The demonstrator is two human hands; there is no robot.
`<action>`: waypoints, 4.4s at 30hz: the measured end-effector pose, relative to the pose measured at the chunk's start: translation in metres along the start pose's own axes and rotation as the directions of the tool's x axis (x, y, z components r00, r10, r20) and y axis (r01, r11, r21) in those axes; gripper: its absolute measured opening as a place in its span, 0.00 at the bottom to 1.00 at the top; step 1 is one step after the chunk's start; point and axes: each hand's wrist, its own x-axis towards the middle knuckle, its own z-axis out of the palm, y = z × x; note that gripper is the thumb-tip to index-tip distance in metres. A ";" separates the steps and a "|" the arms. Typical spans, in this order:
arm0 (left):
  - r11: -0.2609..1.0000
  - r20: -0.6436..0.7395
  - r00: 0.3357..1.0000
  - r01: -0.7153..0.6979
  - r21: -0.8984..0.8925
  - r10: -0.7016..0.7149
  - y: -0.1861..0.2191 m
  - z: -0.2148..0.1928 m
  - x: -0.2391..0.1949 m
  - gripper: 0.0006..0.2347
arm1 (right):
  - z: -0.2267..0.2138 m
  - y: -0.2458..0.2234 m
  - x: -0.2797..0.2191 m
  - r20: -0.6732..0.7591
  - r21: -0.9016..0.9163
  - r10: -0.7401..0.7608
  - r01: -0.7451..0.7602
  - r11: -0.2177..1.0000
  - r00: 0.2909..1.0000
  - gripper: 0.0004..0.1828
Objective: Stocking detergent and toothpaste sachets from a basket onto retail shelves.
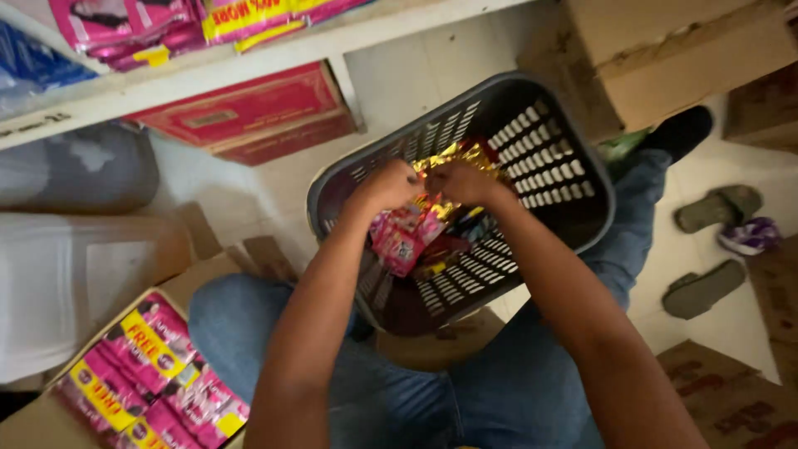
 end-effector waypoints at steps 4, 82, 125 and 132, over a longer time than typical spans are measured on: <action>0.996 0.083 0.993 0.080 0.028 -0.082 -0.049 0.054 0.004 0.11 | 0.100 0.115 0.057 0.076 -0.533 -0.264 0.263 0.804 0.961 0.13; 0.566 -0.072 0.919 0.177 -0.805 -0.389 0.044 0.016 -0.034 0.19 | 0.004 0.039 -0.042 -0.310 0.350 -0.148 0.257 0.901 0.939 0.14; 0.847 -0.685 0.698 0.221 0.483 0.208 0.229 -0.171 0.042 0.21 | -0.208 -0.185 -0.014 -0.736 -0.596 -0.476 -0.127 0.793 0.481 0.20; 0.850 -0.686 0.710 0.257 0.460 0.157 0.229 -0.169 0.044 0.24 | -0.220 -0.165 0.002 -0.620 -0.707 -0.599 -0.031 0.706 0.507 0.21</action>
